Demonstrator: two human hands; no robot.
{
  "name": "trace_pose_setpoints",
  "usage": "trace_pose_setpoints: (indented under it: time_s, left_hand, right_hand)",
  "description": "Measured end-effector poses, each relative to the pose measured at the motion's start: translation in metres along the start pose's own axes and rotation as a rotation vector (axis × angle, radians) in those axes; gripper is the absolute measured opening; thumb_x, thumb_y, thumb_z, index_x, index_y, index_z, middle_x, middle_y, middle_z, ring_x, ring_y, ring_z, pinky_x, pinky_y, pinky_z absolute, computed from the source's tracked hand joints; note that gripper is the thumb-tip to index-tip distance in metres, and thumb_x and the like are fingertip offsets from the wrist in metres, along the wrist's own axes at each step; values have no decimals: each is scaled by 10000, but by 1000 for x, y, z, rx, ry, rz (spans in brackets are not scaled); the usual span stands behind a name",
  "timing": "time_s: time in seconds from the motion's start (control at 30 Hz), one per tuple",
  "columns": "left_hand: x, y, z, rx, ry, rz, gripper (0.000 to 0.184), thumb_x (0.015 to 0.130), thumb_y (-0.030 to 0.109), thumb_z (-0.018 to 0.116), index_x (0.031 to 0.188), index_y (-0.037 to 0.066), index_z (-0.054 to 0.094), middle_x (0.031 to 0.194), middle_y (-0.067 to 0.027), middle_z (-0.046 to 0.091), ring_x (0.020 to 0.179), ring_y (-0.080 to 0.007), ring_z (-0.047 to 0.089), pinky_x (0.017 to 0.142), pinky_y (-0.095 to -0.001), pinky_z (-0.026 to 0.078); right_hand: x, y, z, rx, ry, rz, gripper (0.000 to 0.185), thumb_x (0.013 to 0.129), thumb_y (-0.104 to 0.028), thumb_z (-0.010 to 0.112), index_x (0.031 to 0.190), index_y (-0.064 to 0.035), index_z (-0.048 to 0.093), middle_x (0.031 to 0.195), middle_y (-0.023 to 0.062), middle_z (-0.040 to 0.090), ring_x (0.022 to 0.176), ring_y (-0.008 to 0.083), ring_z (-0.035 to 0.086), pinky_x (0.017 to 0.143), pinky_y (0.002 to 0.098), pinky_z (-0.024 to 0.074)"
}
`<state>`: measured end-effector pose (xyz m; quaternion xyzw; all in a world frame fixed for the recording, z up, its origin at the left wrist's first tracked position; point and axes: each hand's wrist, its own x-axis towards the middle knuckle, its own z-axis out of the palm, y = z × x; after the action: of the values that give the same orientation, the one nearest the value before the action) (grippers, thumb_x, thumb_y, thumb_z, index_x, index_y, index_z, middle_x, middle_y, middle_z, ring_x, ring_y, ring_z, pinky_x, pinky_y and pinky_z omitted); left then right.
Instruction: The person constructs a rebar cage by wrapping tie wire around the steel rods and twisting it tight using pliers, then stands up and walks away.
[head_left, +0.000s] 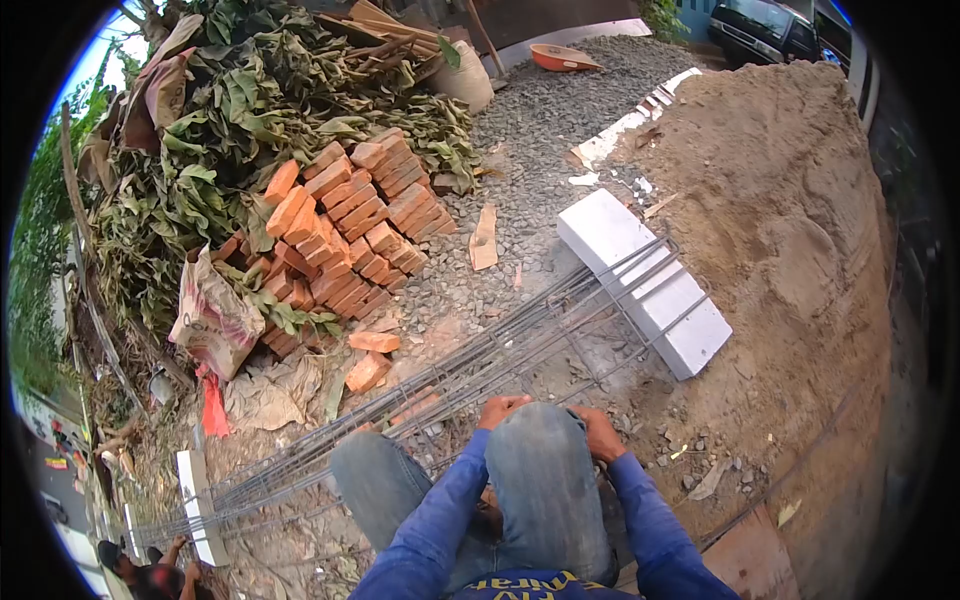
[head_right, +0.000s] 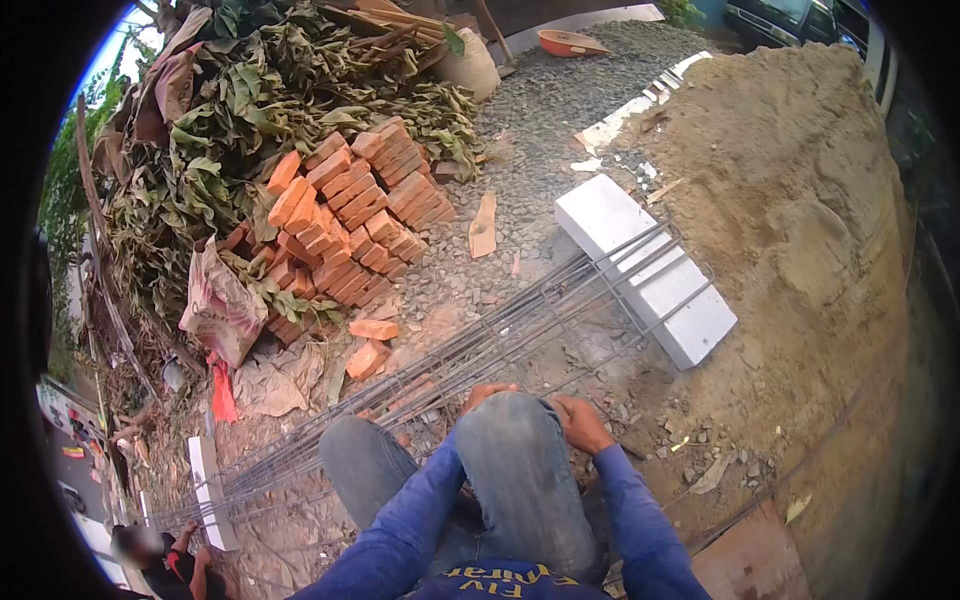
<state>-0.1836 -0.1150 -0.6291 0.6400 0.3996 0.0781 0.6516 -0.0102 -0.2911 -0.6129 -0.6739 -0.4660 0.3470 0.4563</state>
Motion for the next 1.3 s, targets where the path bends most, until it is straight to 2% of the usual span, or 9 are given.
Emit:
trace_pose_setpoints:
  time_s: [0.1,0.2,0.3,0.77,0.9,0.97,1.07,1.17,1.3]
  left_hand:
    - [12,-12,-7,120,-160,86,362,966,348,645,1120,33,736,891,-23,742,733,-102,656,673,-309,532]
    - [18,-23,-11,130,-349,197,351,974,331,617,1159,52,723,933,-19,743,794,-94,640,724,-314,528]
    - [1,13,-8,165,-434,113,338,971,307,601,1175,62,713,977,-35,742,839,-96,625,770,-322,521]
    - [37,-9,6,32,-634,4,272,951,220,654,1098,-1,711,941,-55,731,779,-106,660,688,-279,537]
    - [-19,59,29,-274,-378,-94,385,965,320,661,1175,-2,647,889,-51,712,759,-107,660,681,-276,545]
    - [15,18,35,-634,-429,-476,426,959,361,668,1191,7,626,860,-43,699,749,-109,659,681,-275,547]
    - [41,-10,42,-610,-478,-457,428,961,363,662,1212,21,605,825,-44,688,765,-118,663,699,-264,548]
    - [59,15,48,-203,-219,-222,424,923,349,699,1168,4,670,929,-102,724,872,-214,706,776,-348,553]
    - [107,26,48,395,220,282,318,851,289,730,1036,31,738,957,-180,734,895,-300,706,797,-409,533]
  right_hand:
    - [0,-6,-14,139,-3,137,234,920,-199,612,1049,-17,681,996,153,715,971,256,672,869,375,493]
    - [0,4,-22,-320,24,167,280,956,-236,586,1127,-39,686,1069,213,693,1020,377,653,872,421,496]
    - [1,-7,-25,-209,-36,45,285,935,-247,600,1150,-83,692,1119,220,682,1041,412,638,879,444,497]
    - [5,-5,-30,-284,1,47,232,916,-273,628,1013,-83,719,858,197,702,786,385,656,698,456,499]
    - [3,-10,-38,-17,10,225,259,914,-278,656,1035,-63,735,889,186,714,789,281,672,728,392,509]
    - [2,3,-34,117,74,271,260,916,-274,664,1038,-59,742,906,167,726,814,244,678,748,374,513]
    - [3,12,-35,107,114,243,275,936,-265,664,1062,-32,737,906,101,733,790,157,643,714,333,509]
    - [16,22,-63,-66,194,172,268,938,-242,663,1069,-20,737,929,96,740,783,142,635,719,325,515]
    - [67,2,-117,-506,214,173,214,882,-226,675,1050,-127,762,1019,172,725,890,347,705,785,409,548]
